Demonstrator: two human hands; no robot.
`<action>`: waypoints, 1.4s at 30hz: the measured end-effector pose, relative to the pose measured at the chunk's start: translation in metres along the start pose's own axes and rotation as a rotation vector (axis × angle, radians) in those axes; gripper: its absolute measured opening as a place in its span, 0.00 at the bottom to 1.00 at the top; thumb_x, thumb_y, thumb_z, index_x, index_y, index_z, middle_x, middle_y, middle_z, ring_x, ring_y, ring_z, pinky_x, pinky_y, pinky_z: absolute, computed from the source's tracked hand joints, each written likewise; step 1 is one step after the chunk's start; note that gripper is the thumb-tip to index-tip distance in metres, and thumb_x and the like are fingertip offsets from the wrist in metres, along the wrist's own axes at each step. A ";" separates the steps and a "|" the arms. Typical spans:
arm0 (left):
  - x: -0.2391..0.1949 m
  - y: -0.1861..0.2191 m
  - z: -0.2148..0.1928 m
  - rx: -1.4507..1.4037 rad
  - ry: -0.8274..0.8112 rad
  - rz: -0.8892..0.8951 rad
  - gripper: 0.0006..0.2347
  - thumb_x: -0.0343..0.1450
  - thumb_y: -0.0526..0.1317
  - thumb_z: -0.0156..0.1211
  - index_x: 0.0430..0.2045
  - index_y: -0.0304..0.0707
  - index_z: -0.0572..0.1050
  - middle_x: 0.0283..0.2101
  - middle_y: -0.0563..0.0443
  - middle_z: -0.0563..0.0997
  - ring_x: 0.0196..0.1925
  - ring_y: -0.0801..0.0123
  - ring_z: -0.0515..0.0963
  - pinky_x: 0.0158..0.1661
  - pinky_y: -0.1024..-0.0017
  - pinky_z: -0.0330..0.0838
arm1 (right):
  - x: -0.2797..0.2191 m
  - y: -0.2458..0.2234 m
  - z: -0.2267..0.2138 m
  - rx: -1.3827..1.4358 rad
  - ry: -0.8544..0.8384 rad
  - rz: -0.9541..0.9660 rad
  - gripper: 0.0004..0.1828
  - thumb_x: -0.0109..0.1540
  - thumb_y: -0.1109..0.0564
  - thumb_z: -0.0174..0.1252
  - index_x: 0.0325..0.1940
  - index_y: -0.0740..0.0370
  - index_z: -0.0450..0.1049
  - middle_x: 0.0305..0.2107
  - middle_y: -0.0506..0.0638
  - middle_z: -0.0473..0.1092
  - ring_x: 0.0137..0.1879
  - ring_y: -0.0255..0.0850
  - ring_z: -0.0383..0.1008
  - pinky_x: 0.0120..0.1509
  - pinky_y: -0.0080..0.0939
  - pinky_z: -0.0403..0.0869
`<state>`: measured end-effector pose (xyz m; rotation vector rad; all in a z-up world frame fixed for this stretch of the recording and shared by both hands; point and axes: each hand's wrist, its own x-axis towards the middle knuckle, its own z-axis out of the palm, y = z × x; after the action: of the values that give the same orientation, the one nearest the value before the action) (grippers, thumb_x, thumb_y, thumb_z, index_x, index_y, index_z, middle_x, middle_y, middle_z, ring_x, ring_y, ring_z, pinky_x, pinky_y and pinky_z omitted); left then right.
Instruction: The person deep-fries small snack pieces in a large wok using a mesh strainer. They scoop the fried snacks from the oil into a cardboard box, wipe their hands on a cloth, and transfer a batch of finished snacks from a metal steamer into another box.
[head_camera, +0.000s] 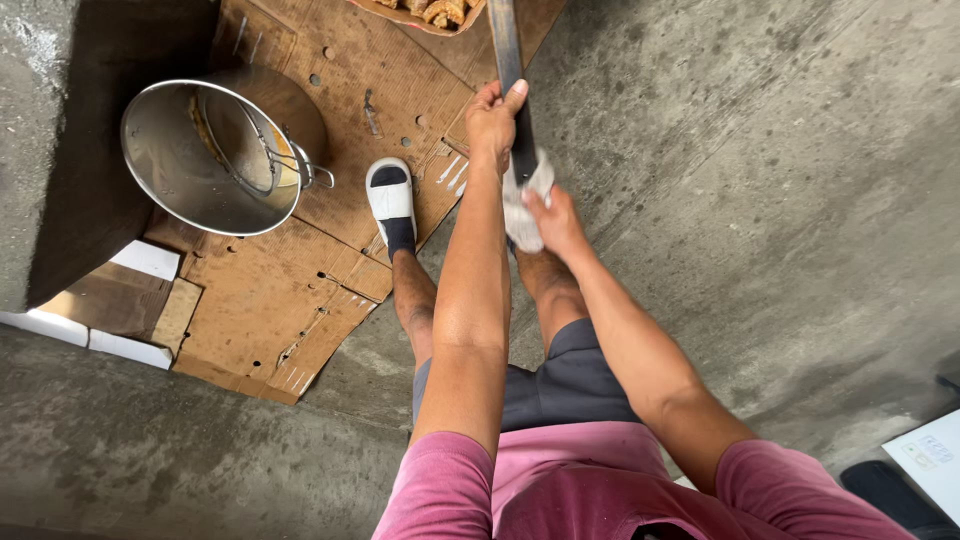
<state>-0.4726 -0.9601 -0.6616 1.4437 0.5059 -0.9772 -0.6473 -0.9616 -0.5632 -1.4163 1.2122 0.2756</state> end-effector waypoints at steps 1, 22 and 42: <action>-0.008 0.006 0.001 0.061 0.020 0.030 0.20 0.70 0.39 0.70 0.52 0.25 0.75 0.39 0.47 0.83 0.37 0.70 0.77 0.39 0.73 0.73 | -0.019 0.008 -0.004 -0.065 -0.009 0.092 0.19 0.68 0.49 0.61 0.52 0.69 0.77 0.40 0.55 0.78 0.46 0.40 0.79 0.52 0.43 0.75; -0.326 0.126 -0.095 0.539 0.036 0.477 0.28 0.76 0.45 0.34 0.72 0.25 0.53 0.77 0.30 0.51 0.80 0.43 0.45 0.75 0.60 0.35 | -0.072 -0.208 0.082 0.858 -0.751 0.196 0.61 0.57 0.12 0.39 0.80 0.55 0.50 0.65 0.58 0.60 0.64 0.50 0.63 0.66 0.51 0.64; -0.527 0.160 -0.543 -0.204 0.669 0.508 0.27 0.78 0.48 0.38 0.73 0.36 0.53 0.73 0.33 0.62 0.74 0.47 0.62 0.69 0.58 0.57 | -0.468 -0.270 0.386 -0.230 -1.203 -0.045 0.51 0.64 0.21 0.29 0.82 0.55 0.44 0.78 0.45 0.46 0.80 0.43 0.45 0.75 0.49 0.44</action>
<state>-0.4900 -0.3324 -0.2091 1.5872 0.6499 -0.0199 -0.4599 -0.4702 -0.1575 -1.1198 0.1507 1.0730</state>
